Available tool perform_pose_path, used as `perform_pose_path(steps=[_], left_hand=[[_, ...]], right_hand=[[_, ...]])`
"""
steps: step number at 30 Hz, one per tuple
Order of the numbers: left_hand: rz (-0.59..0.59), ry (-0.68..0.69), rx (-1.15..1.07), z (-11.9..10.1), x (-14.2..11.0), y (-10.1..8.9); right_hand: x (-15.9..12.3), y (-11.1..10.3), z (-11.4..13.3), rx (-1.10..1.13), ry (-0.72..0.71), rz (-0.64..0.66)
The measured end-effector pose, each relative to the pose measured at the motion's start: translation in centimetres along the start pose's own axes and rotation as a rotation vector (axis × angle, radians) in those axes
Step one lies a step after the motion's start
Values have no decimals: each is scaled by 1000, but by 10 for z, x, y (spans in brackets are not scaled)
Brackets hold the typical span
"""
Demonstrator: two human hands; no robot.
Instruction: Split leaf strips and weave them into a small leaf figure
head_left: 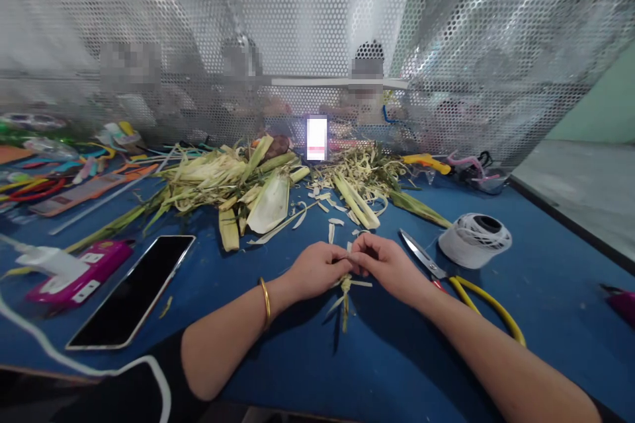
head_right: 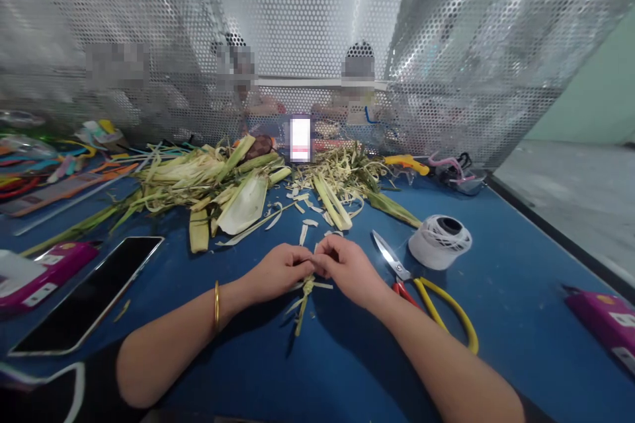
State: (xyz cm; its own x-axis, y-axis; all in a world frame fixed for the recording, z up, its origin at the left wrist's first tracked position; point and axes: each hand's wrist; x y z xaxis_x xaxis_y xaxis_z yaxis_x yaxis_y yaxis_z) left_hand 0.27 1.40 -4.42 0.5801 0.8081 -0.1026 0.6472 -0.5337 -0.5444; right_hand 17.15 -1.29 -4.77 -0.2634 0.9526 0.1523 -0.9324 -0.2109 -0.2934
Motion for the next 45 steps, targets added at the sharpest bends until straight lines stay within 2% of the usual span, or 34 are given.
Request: perform_pose_path(steps=[9,15,18,22,29,36,41,45], left_hand=[[-19,-147,-331,-9,-5,-1],[-95,-168,-485,-7,-2,-2],[-64,-173,-478,-5,-2,-1],[-2,-162,-429,-7,-2,-1],[-6,-118,-441,-6,-3,1],[-1,-129,-501,-7,-3,1],[6,-134,-531,-6,-3,2],[10,-116,-548,-3,-2,5]], right_hand=[[0,-3,6,26,115,-48],[0,-1,6,-34,20,-115],[1,0,6,-55,-2,-136],[1,0,6,3,56,-128],[0,-1,7,143,136,-74],[-1,-2,6,335,215,-58],[-1,-4,7,369,217,-88],[-1,-4,8,367,209,-160]])
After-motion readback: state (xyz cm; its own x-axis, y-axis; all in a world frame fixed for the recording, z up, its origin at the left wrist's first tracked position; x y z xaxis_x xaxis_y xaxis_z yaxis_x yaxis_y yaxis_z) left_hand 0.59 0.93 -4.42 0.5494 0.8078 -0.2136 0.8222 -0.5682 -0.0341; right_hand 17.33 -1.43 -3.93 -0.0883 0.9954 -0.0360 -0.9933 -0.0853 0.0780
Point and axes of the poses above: each hand's wrist, its own x-axis towards the middle knuckle, its own y-axis out of the palm, z = x × y, and after that the axes turned 5 degrees about -y, right-handed
